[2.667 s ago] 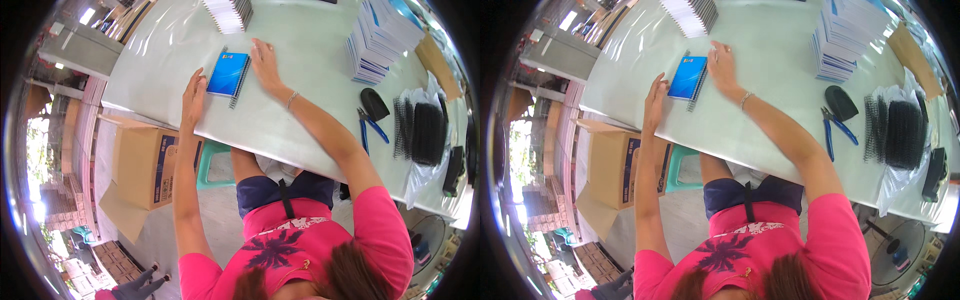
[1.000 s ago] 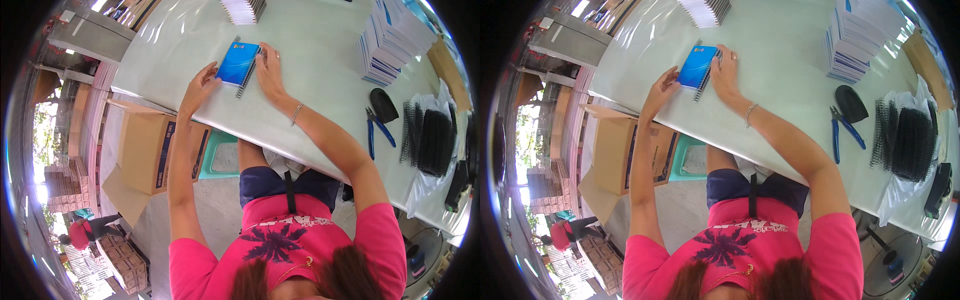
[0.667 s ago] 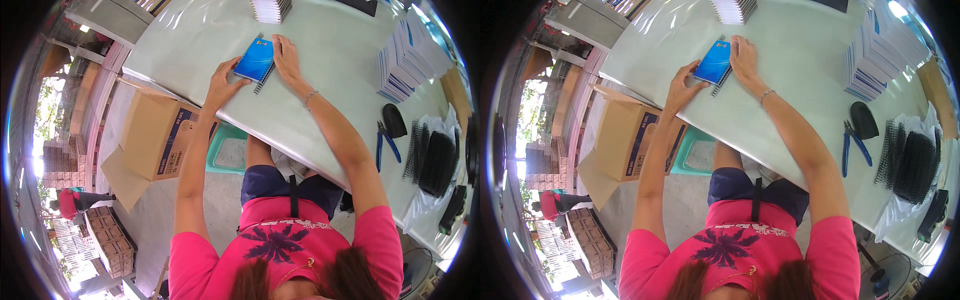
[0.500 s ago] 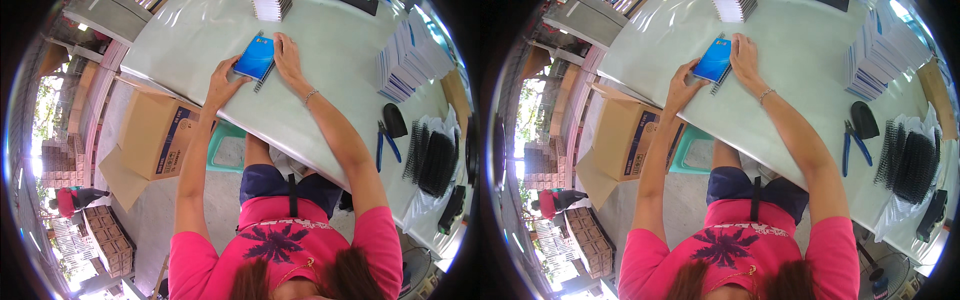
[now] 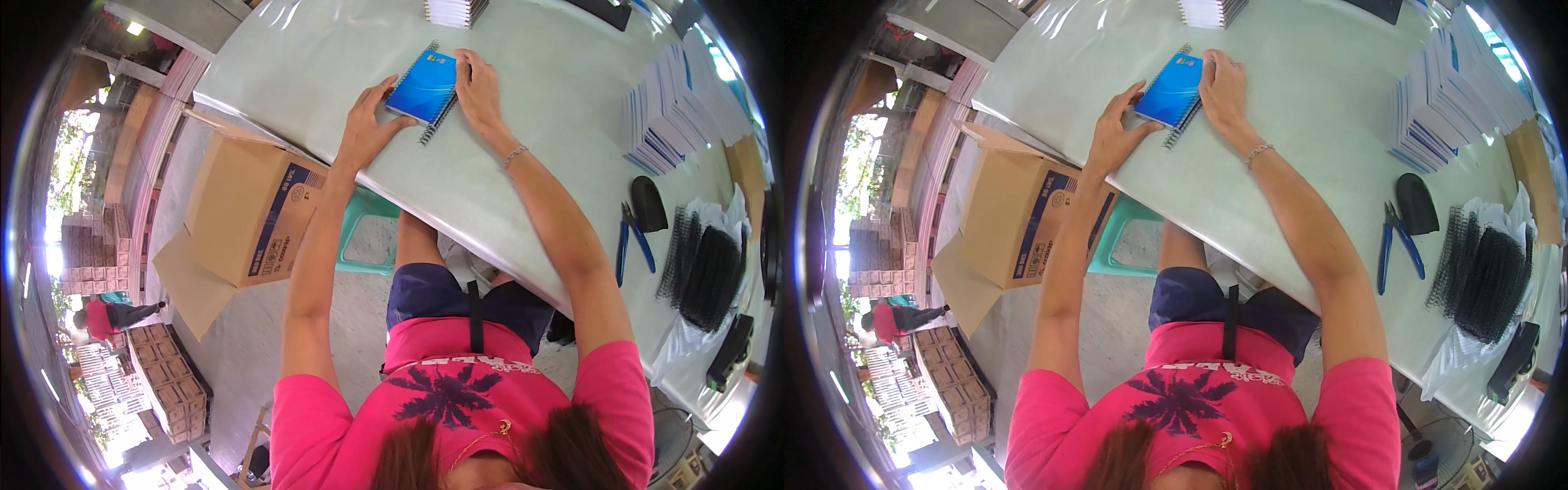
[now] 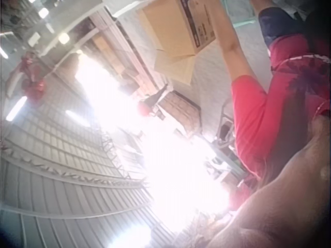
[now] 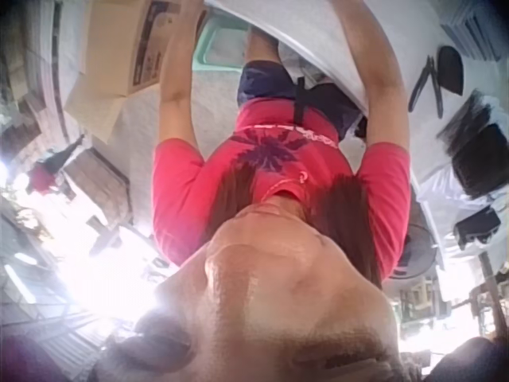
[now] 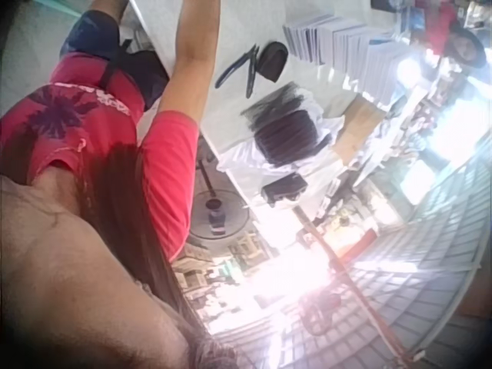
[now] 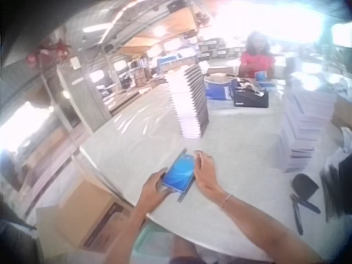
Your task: The person binds small notebooks by inserting a plastic spiral through pre-punched holes by hand, uses shears to trim the excess spiral, and organizes the bound notebooks into a stack.
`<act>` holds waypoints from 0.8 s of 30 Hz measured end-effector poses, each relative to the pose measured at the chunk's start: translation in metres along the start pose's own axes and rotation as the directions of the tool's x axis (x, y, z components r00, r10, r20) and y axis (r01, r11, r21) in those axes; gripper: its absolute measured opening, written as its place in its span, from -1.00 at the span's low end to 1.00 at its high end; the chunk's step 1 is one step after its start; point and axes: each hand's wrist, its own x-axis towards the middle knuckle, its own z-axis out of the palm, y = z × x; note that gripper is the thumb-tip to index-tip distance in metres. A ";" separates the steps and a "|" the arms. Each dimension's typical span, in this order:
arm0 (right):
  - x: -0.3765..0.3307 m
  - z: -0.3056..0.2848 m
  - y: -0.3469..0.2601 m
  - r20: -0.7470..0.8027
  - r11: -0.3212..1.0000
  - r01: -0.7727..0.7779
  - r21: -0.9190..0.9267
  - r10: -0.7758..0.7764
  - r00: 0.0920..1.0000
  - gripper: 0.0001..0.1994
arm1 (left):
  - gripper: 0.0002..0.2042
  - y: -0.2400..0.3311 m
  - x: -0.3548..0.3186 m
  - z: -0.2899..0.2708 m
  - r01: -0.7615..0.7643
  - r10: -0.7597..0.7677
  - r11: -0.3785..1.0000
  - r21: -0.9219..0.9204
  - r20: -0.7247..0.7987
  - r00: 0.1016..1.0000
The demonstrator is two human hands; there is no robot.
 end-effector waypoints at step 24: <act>-0.001 0.001 0.000 0.006 0.998 0.019 -0.052 -0.018 1.000 -0.74 | -0.17 -0.003 0.027 -0.021 -0.007 -0.015 0.995 0.095 0.221 0.975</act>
